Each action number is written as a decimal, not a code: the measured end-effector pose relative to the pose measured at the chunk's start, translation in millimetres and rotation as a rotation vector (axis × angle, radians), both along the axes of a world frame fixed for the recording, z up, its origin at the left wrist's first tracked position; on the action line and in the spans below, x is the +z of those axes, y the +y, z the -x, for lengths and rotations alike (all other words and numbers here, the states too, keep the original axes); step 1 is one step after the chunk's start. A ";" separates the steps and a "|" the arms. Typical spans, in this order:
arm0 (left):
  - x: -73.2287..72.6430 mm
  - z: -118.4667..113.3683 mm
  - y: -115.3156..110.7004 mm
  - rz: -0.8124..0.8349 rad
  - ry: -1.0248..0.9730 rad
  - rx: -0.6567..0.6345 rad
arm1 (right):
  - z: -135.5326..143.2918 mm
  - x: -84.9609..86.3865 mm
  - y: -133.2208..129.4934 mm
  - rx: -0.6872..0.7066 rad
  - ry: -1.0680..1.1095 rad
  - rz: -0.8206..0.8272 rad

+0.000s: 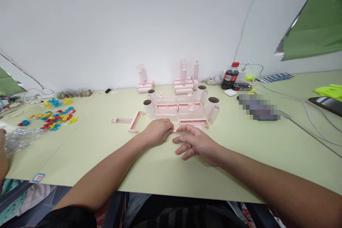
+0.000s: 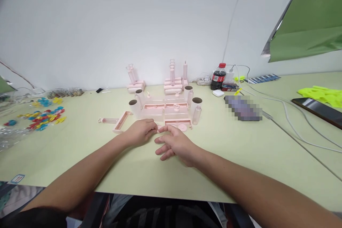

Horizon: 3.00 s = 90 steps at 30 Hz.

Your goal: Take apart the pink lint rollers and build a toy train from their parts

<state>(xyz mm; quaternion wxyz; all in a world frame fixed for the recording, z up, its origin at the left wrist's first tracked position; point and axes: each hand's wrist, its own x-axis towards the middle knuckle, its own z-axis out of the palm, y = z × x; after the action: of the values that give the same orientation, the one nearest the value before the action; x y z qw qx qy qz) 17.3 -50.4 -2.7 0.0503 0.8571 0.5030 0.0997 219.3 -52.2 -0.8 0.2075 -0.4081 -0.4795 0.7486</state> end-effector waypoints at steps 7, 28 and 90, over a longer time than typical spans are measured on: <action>4.8 4.7 1.8 -0.206 0.008 0.381 | 2.3 -8.7 -2.5 0.076 0.017 -0.110; -0.4 0.2 9.2 -0.110 0.128 0.505 | -7.9 -8.7 -0.6 0.535 -0.352 -1.101; 52.2 -6.1 -43.4 0.314 0.005 -0.136 | 3.9 -6.0 -26.8 0.298 0.189 -0.609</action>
<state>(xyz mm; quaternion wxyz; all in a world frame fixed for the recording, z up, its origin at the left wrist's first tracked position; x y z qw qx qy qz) 23.4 -93.8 49.5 0.1890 0.8710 0.4533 0.0139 215.4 -78.9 -6.8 0.2516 -0.1817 -0.7139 0.6277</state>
